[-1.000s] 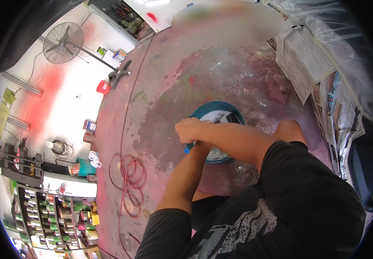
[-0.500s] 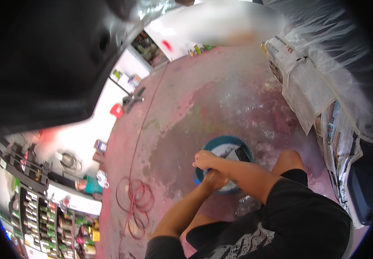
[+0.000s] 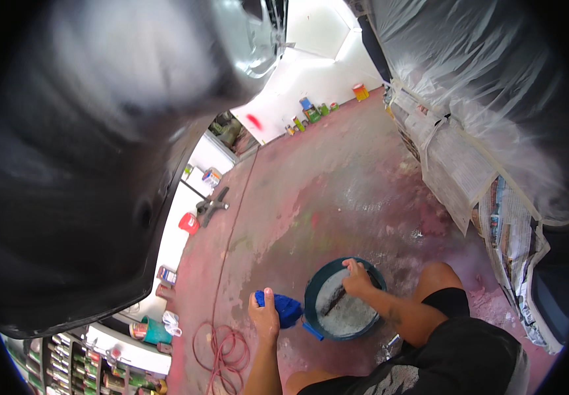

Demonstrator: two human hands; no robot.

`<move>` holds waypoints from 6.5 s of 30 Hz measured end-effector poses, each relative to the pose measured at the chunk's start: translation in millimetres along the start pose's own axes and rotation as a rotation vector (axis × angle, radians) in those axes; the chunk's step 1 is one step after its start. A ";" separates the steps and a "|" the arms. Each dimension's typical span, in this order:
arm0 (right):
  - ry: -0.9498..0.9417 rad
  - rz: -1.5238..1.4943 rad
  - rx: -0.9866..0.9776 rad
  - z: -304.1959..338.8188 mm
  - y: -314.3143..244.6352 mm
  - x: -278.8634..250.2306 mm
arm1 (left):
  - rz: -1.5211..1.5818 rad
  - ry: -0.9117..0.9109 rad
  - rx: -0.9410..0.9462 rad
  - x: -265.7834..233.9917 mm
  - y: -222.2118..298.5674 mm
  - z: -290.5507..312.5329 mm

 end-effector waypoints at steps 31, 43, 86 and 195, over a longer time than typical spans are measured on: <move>0.627 -1.451 -0.849 38.0 -461.6 -376.9 | -0.327 -0.456 -0.907 48.3 -218.0 201.4; 0.277 -1.209 -0.484 -235.0 -355.6 -243.1 | -0.462 -0.555 -0.839 59.7 -205.0 195.6; 0.892 -1.275 -1.316 113.8 -478.7 -472.9 | -0.023 -0.380 -0.271 98.9 -296.5 182.2; 0.564 -1.165 -0.989 -203.9 -456.1 -203.5 | -0.473 -0.720 -0.430 79.6 -236.1 198.8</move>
Point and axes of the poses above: each hand's wrist, its own z-axis away from the middle knuckle, its own x-axis out of the palm, y = z × x, the point moved 9 cm from there along -z, towards the middle knuckle, and after that the axes turned 15 degrees about y, right-handed, at the moved point
